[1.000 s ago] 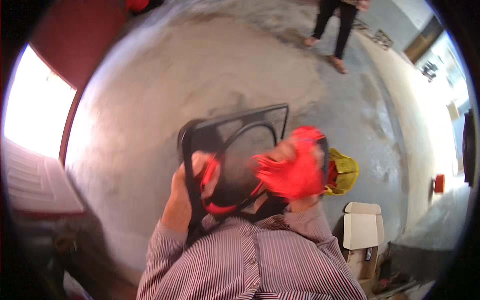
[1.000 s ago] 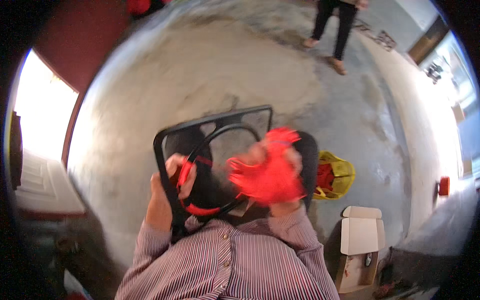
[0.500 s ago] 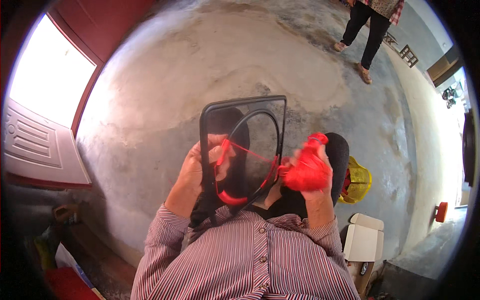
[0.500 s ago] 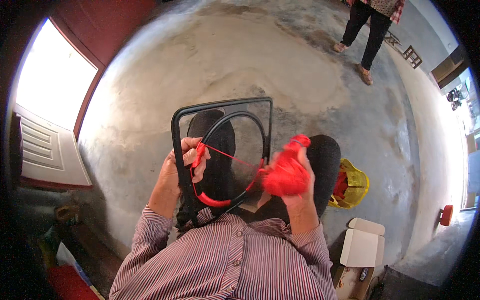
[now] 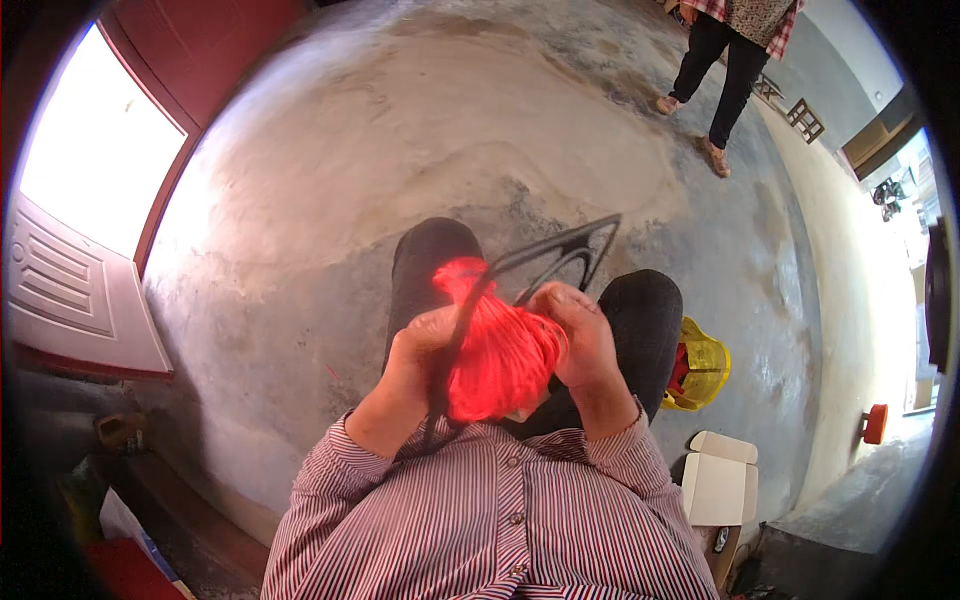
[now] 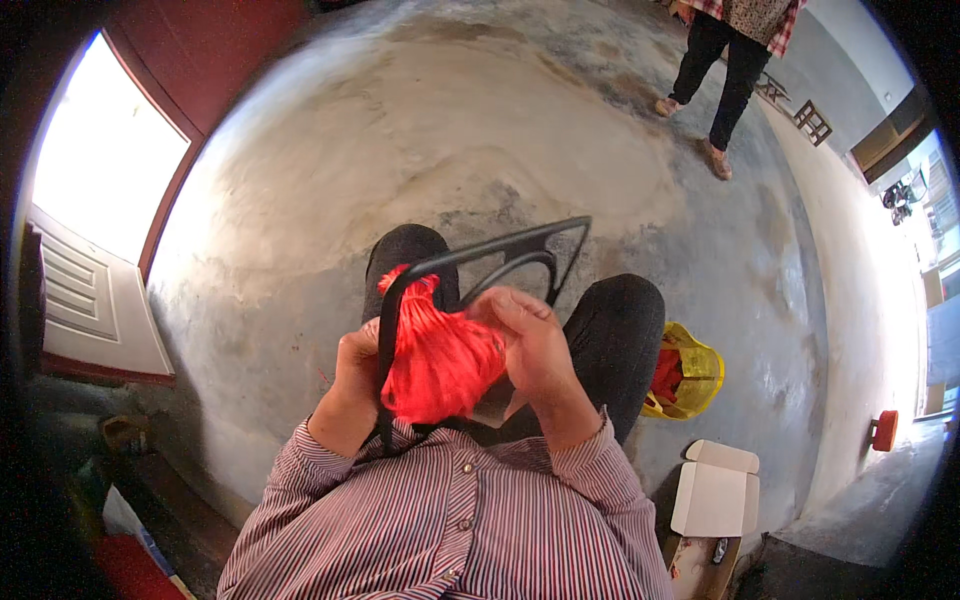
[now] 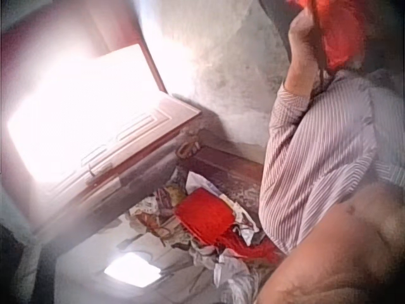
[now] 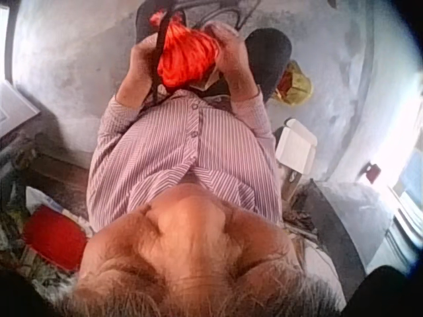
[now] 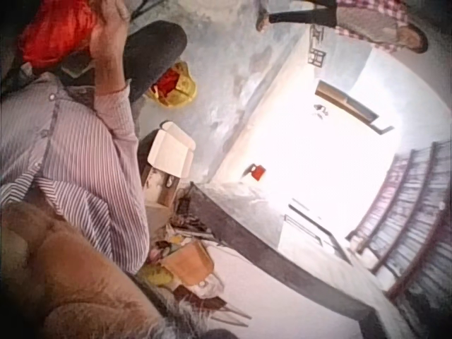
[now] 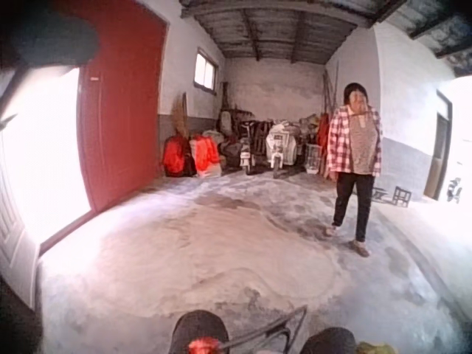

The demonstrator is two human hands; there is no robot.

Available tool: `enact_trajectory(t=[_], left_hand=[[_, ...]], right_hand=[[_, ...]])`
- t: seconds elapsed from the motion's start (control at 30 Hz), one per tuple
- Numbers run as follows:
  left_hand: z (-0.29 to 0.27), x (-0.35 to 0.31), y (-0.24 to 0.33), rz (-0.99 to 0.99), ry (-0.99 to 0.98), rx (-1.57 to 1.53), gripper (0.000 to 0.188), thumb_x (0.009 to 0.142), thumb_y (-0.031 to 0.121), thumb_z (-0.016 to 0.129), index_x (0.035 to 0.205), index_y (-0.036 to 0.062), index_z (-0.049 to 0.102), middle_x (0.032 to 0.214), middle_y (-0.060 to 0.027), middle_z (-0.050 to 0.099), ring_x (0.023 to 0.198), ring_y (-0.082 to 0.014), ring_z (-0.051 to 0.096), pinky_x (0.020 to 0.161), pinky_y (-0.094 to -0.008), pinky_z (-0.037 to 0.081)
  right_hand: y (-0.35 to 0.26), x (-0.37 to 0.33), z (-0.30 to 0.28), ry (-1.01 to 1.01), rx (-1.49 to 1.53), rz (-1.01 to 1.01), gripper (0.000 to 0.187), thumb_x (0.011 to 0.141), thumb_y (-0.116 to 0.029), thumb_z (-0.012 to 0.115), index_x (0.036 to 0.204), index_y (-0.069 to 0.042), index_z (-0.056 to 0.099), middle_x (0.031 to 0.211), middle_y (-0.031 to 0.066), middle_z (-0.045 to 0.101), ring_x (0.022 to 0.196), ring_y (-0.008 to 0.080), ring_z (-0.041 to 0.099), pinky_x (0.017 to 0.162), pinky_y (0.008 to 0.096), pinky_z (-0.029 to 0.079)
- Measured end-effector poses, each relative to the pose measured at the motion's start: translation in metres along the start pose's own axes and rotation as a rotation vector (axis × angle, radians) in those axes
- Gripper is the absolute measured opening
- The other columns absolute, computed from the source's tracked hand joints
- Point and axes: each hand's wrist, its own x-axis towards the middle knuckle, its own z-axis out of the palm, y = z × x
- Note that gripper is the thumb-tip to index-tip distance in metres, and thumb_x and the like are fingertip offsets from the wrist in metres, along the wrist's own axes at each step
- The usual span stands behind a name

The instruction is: Winding red synthetic string or fiber onto a black circular frame.

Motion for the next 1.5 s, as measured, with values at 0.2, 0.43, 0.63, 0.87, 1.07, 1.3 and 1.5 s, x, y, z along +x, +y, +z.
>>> enact_trajectory(t=[0.2,0.43,0.63,0.87,1.07,1.3,1.5], left_hand=[[0.018,-0.004,-0.013,-0.126,-0.106,-0.200,0.049,0.086,0.021,0.054,0.129,-0.0023,0.046,0.125,-0.0083,0.055,0.115,-0.0196,0.051,0.098,-0.0340,0.039],[0.021,-0.009,-0.003,-0.073,0.211,0.150,0.063,0.085,0.060,0.043,0.102,-0.0001,0.055,0.082,-0.0207,0.061,0.044,-0.0209,0.051,0.033,-0.0283,0.033],[0.000,0.010,0.004,0.012,0.024,0.199,0.041,0.082,0.038,0.065,0.101,0.0039,0.054,0.077,-0.0128,0.057,0.042,-0.0136,0.046,0.031,-0.0226,0.028],[0.000,0.006,0.015,0.096,0.038,0.238,0.041,0.078,0.027,0.073,0.104,0.0122,0.046,0.068,-0.0075,0.052,0.043,-0.0112,0.045,0.031,-0.0217,0.029],[-0.012,0.005,0.013,0.068,0.133,0.215,0.030,0.084,0.019,0.066,0.106,0.0020,0.054,0.082,-0.0122,0.059,0.054,-0.0144,0.053,0.039,-0.0239,0.037],[0.007,-0.002,-0.002,0.070,0.118,0.005,0.033,0.088,0.029,0.061,0.105,0.0006,0.057,0.084,-0.0080,0.062,0.057,-0.0118,0.055,0.041,-0.0272,0.042],[0.019,0.002,0.003,-0.016,0.038,0.196,0.033,0.090,0.029,0.058,0.106,0.0002,0.060,0.089,-0.0018,0.063,0.070,-0.0091,0.059,0.060,-0.0231,0.048]], right_hand=[[0.009,0.002,0.022,-0.280,0.038,0.099,0.046,0.083,-0.020,0.061,0.120,0.005,0.050,0.119,0.0198,0.056,0.106,0.0275,0.058,0.097,0.0407,0.044],[0.015,0.001,-0.020,0.193,0.154,-0.044,0.042,0.079,-0.019,0.059,0.113,0.004,0.053,0.112,0.0150,0.060,0.102,0.0294,0.059,0.095,0.0402,0.044],[-0.018,-0.018,-0.023,-0.259,0.320,-0.286,0.050,0.080,-0.036,0.055,0.115,-0.002,0.049,0.086,0.0152,0.062,0.086,0.0307,0.062,0.094,0.0471,0.040],[-0.008,-0.043,0.006,-0.339,0.026,-0.130,0.054,0.086,-0.052,0.052,0.110,-0.005,0.047,0.074,0.0124,0.056,0.066,0.0244,0.056,0.065,0.0422,0.045],[-0.023,-0.031,-0.025,0.370,0.296,-0.158,0.027,0.094,-0.026,0.049,0.111,-0.005,0.051,0.092,0.0118,0.062,0.085,0.0288,0.060,0.077,0.0443,0.050],[-0.027,-0.025,0.053,0.084,-0.631,-0.001,0.045,0.084,-0.004,0.063,0.126,0.000,0.047,0.099,0.0091,0.064,0.090,0.0123,0.060,0.080,0.0242,0.048],[-0.014,-0.009,0.028,0.026,-0.440,-0.148,0.022,0.090,-0.014,0.059,0.104,0.002,0.058,0.095,0.0103,0.065,0.086,0.0158,0.063,0.080,0.0289,0.050]])
